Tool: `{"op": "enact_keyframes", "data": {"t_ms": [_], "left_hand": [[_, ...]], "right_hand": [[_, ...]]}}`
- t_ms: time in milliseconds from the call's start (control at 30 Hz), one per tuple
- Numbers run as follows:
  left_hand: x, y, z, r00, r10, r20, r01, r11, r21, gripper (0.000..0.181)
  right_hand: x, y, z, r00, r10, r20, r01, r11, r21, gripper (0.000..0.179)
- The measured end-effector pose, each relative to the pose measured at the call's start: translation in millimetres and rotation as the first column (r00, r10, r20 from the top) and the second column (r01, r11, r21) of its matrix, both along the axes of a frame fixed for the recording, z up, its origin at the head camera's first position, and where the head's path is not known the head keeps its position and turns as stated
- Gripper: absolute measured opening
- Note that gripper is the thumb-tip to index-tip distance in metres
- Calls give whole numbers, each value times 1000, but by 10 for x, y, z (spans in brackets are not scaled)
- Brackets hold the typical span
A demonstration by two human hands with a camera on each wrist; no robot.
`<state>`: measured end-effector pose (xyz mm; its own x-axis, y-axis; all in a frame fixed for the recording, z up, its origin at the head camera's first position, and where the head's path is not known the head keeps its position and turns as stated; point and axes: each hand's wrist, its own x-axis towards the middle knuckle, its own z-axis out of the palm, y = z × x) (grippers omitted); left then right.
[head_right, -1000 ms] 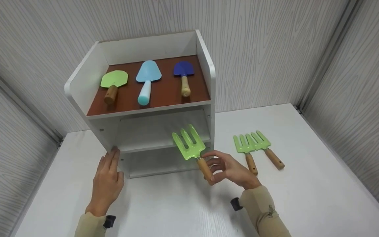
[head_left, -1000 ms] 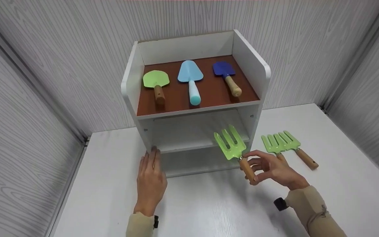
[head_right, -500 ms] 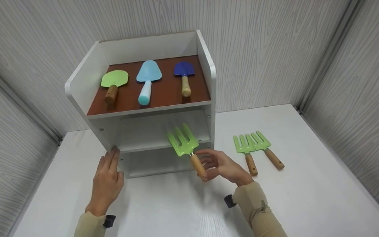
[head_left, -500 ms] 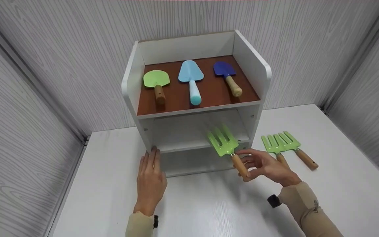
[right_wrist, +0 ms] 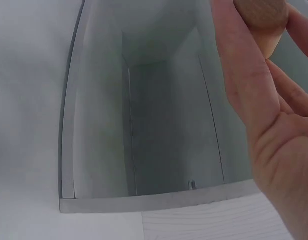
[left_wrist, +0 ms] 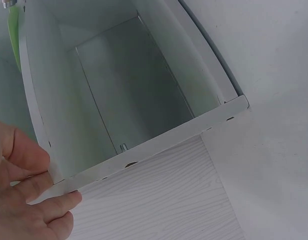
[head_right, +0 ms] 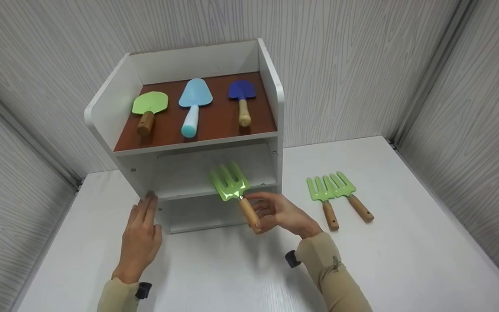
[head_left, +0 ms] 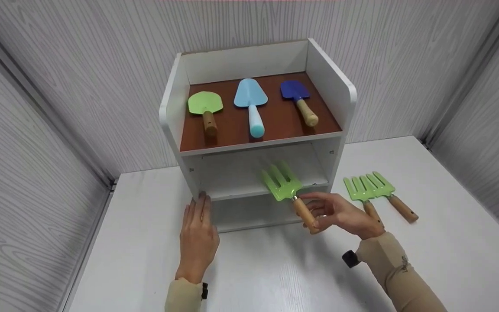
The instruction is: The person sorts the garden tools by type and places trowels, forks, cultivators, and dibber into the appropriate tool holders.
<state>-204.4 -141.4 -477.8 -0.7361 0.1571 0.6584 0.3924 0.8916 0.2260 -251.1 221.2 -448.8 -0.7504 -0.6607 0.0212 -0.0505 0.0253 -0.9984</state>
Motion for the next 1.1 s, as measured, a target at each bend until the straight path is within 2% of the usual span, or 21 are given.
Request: {"op": "enact_keyframes", "data": {"t_ms": [200, 333, 733, 867, 1100], "left_hand": [[-14, -6, -7, 1000, -4, -15, 4, 1000, 3, 61], [-14, -8, -5, 1000, -5, 4, 5, 1000, 14, 58], [-19, -2, -1, 1000, -7, 9, 7, 1000, 13, 59], [-10, 1, -2, 1000, -8, 10, 8, 1000, 18, 60], [-15, -4, -8, 1000, -5, 13, 4, 1000, 19, 61]], "right_hand": [[-48, -106, 47, 1000, 22, 0, -22, 1000, -9, 70], [-66, -188, 72, 1000, 22, 10, -22, 1000, -16, 70], [-96, -448, 124, 995, 3, 98, 3, 998, -58, 70], [-94, -546, 171, 992, -25, 126, 31, 999, -45, 70], [-111, -703, 266, 990, -51, 135, 58, 997, -48, 69]]}}
